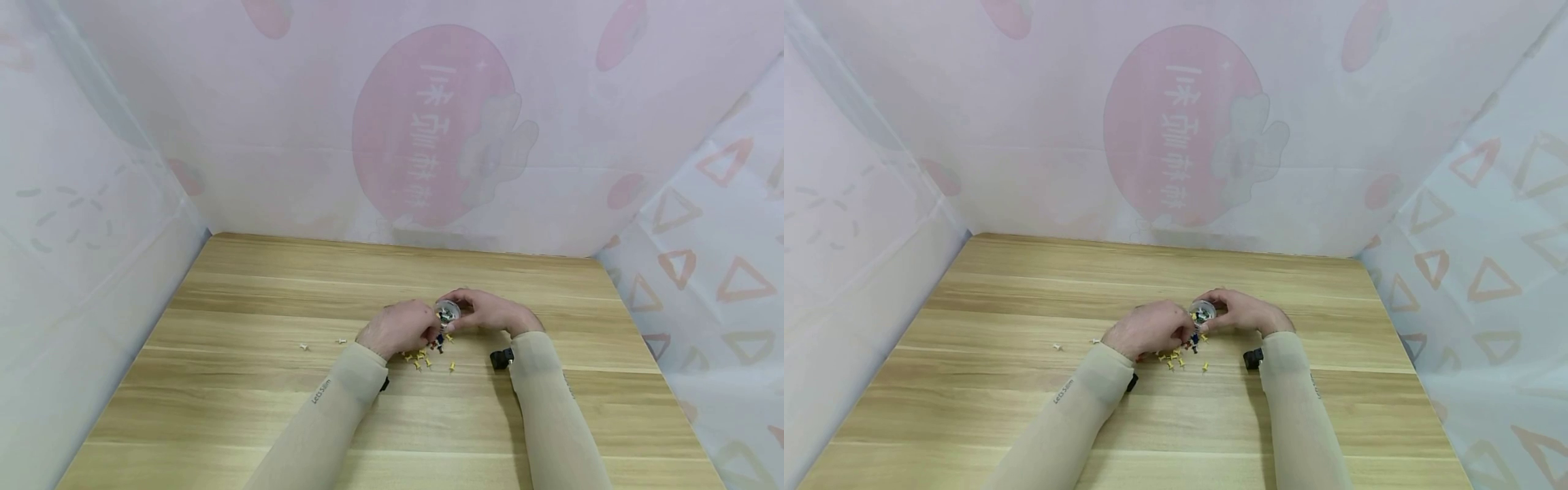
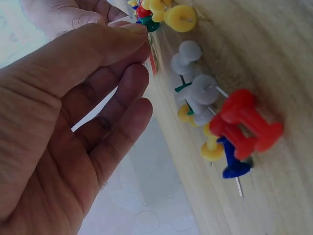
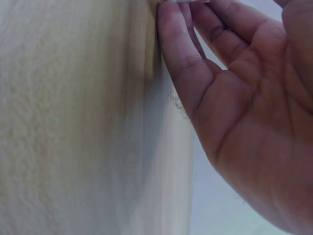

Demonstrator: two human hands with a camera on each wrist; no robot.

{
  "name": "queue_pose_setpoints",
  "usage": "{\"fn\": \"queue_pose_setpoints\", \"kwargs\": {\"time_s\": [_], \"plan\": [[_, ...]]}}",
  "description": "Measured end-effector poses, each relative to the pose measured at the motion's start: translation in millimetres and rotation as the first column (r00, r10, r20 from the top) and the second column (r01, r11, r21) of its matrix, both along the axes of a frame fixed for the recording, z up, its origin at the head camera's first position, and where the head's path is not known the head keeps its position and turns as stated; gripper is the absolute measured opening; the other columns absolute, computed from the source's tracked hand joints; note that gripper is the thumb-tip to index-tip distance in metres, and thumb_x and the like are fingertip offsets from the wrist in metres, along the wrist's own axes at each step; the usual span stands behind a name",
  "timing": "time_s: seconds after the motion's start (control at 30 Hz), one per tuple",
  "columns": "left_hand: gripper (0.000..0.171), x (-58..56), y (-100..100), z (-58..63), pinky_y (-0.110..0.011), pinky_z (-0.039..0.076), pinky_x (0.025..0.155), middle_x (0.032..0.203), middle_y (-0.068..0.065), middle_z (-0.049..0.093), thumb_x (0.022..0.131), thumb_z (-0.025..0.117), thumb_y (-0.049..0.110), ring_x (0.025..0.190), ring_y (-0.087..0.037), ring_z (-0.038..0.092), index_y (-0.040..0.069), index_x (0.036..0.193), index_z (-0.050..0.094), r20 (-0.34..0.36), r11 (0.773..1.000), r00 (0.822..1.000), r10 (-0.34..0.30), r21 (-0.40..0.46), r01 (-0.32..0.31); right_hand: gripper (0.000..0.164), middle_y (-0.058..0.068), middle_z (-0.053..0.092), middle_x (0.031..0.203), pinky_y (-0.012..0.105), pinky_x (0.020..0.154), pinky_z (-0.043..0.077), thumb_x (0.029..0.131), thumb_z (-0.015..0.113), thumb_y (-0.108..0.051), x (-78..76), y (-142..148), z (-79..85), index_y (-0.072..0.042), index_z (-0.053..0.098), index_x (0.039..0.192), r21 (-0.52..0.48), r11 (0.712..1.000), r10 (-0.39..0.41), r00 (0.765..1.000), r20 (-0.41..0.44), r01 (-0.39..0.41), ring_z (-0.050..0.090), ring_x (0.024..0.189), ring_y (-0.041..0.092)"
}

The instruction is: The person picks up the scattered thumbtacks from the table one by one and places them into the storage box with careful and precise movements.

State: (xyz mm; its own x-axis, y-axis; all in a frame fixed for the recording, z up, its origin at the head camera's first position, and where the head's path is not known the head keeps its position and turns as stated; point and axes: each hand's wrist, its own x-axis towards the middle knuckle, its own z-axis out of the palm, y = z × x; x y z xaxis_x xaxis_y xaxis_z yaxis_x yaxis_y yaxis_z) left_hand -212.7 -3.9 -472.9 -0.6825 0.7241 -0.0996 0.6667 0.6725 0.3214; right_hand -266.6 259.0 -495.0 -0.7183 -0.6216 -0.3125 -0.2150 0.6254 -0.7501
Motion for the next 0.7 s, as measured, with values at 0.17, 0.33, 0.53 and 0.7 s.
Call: {"fn": "queue_pose_setpoints", "kwargs": {"time_s": [0.17, 0.33, 0.53, 0.7], "plan": [[0.012, 0.0, 1, -0.9, -0.025, 0.059, 0.079, 0.099, 0.009, 0.081, 0.106, 0.09, 0.015, 0.086, -0.006, 0.065, 0.023, 0.097, 0.089, 0.008, 1.0, 1.0, 0.0, -0.013, 0.0, 0.062, 0.014, 0.067, 0.164, 0.055, 0.13, 0.048, 0.108, 0.089, -0.031, -0.1, 0, 0.4, -0.014, 0.067, 0.163, -0.001, 1.0, -0.001, 1.0, 0.005, 0.001, 0.063, 0.149, 0.033], [0.014, 0.2, 3, -3.3, -0.024, 0.057, 0.075, 0.097, 0.01, 0.079, 0.106, 0.09, 0.018, 0.085, -0.006, 0.065, 0.024, 0.095, 0.087, 0.017, 1.0, 1.0, 0.008, -0.026, -0.008, 0.062, 0.015, 0.066, 0.164, 0.055, 0.13, 0.048, 0.108, 0.089, -0.03, 0.4, 0, 1.0, -0.013, 0.067, 0.163, -0.004, 1.0, -0.002, 1.0, 0.003, 0.002, 0.063, 0.15, 0.034], [0.018, 0.8, -2, 0.4, -0.024, 0.054, 0.072, 0.094, 0.007, 0.077, 0.107, 0.086, 0.008, 0.082, -0.008, 0.062, 0.02, 0.093, 0.087, 0.02, 1.0, 1.0, 0.013, 0.004, -0.013, 0.063, 0.016, 0.067, 0.164, 0.056, 0.131, 0.048, 0.108, 0.089, -0.029, 1.0, -1, 1.4, -0.012, 0.066, 0.163, -0.008, 1.0, -0.005, 1.0, 0.007, 0.005, 0.062, 0.15, 0.035], [0.014, -1.0, -7, 8.1, -0.029, 0.06, 0.079, 0.101, 0.003, 0.081, 0.106, 0.082, 0.003, 0.088, -0.011, 0.066, 0.016, 0.103, 0.088, 0.036, 0.997, 0.998, 0.048, 0.057, -0.05, 0.064, 0.016, 0.066, 0.165, 0.057, 0.131, 0.048, 0.108, 0.088, -0.029, 0.3, 0, 0.6, -0.012, 0.064, 0.165, -0.007, 1.0, -0.011, 1.0, 0.014, 0.011, 0.062, 0.151, 0.035]]}}
